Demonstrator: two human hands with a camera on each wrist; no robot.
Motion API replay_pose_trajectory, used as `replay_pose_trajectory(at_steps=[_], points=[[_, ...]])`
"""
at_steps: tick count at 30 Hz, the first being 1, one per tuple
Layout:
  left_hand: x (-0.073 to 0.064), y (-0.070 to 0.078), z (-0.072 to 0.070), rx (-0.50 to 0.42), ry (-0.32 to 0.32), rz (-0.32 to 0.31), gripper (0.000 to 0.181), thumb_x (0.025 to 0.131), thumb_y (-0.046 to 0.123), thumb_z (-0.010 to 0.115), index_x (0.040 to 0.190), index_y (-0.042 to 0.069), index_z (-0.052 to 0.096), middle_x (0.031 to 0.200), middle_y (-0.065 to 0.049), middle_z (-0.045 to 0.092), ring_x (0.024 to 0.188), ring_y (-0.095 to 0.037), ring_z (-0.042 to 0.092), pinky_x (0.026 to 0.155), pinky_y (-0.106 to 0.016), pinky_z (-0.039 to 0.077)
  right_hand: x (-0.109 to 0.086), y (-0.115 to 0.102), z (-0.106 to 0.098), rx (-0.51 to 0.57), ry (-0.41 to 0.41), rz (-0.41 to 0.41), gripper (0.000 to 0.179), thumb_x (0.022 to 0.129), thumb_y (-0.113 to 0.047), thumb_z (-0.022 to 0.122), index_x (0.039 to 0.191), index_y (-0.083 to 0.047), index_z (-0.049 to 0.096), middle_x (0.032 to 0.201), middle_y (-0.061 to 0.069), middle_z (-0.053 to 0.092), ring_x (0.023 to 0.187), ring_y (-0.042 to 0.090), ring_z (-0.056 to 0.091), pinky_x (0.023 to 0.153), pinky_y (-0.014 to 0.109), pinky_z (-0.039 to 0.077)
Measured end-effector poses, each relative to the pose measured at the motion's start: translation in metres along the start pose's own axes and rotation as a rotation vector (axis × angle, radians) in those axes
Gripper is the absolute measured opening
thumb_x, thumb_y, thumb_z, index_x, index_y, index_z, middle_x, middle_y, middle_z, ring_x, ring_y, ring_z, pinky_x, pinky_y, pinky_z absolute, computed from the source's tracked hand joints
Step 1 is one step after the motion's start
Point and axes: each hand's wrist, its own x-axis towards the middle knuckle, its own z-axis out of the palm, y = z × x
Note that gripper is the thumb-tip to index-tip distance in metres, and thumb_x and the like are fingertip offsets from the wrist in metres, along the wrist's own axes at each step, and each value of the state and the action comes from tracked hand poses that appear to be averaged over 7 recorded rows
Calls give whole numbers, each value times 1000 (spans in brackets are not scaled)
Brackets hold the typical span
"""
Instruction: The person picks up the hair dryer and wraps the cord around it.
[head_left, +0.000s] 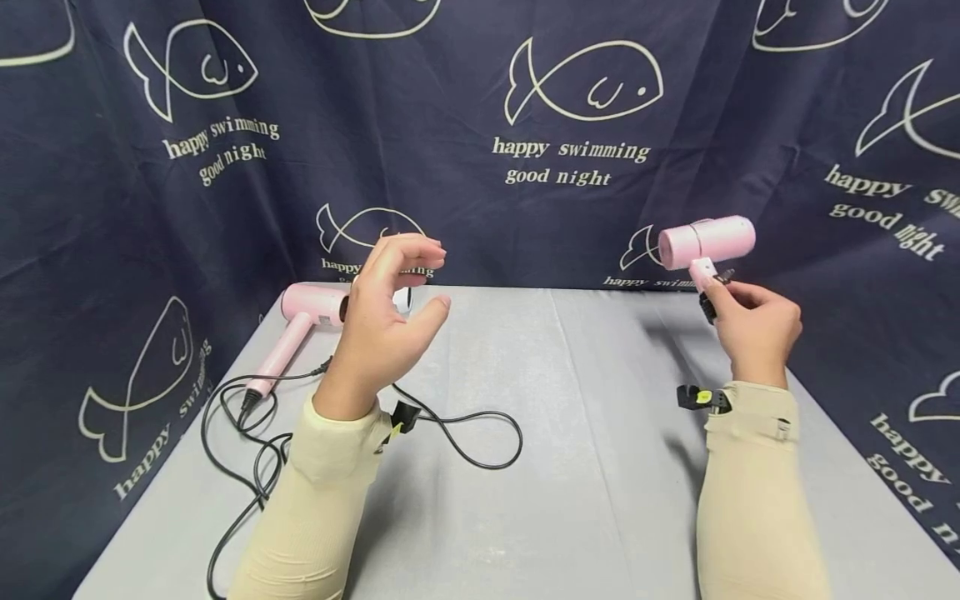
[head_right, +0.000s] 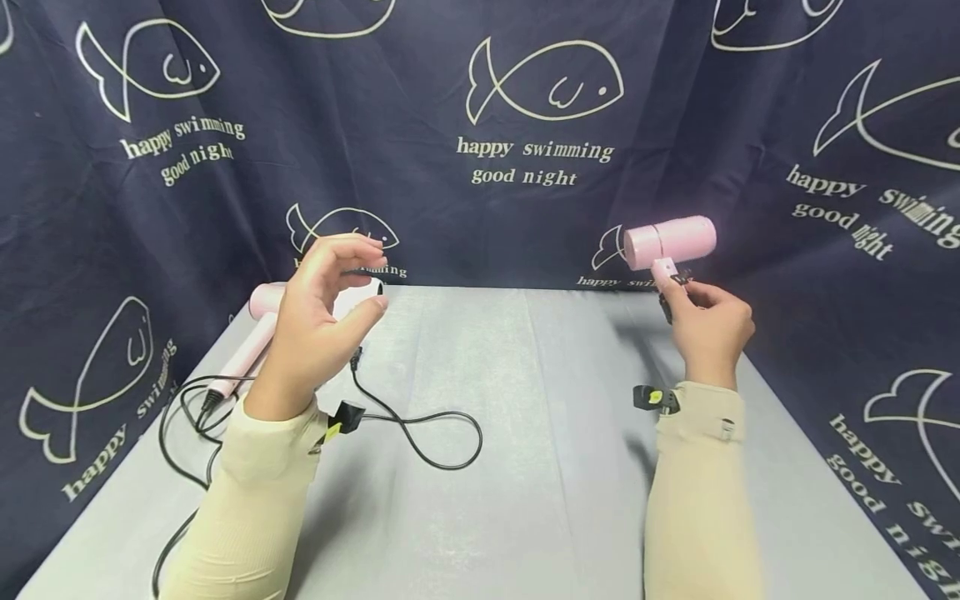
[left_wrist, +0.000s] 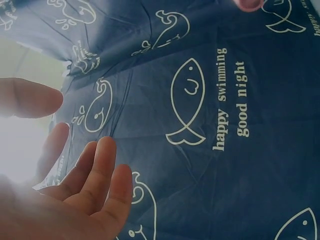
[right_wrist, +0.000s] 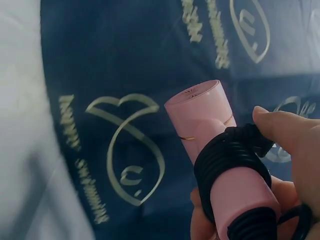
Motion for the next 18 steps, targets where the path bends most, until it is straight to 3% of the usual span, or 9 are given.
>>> replay_pose_trajectory(at_steps=[6, 11, 14, 18], points=[[-1, 1, 2, -11, -17, -8, 38, 80, -4, 65, 115, 8, 68, 125, 2, 62, 114, -15, 65, 96, -41, 55, 16, 36, -1, -16, -50, 161, 58, 72, -68, 83, 113, -27, 82, 70, -30, 60, 71, -5, 57, 64, 13, 47], [-1, 0, 3, -10, -21, -18, 43, 80, -4, 65, 121, 7, 65, 123, -1, 62, 113, -14, 66, 96, -43, 55, 19, 59, 4, 49, -96, 254, 62, 73, -58, 87, 121, -19, 79, 67, -25, 60, 57, -5, 63, 52, 12, 51], [-1, -1, 3, -2, -15, -22, 47, 80, -4, 65, 126, 6, 62, 123, -3, 63, 114, -15, 67, 97, -43, 55, 21, 70, 7, 47, -124, 273, 66, 76, -57, 86, 126, -15, 76, 55, -22, 61, 49, -1, 64, 49, 13, 50], [0, -1, 2, 5, -6, -29, 47, 80, -4, 65, 126, 5, 61, 125, -1, 63, 115, -17, 68, 98, -39, 55, 24, 82, 12, 36, -150, 301, 66, 75, -59, 85, 126, -17, 76, 51, -19, 63, 49, 2, 67, 50, 14, 48]])
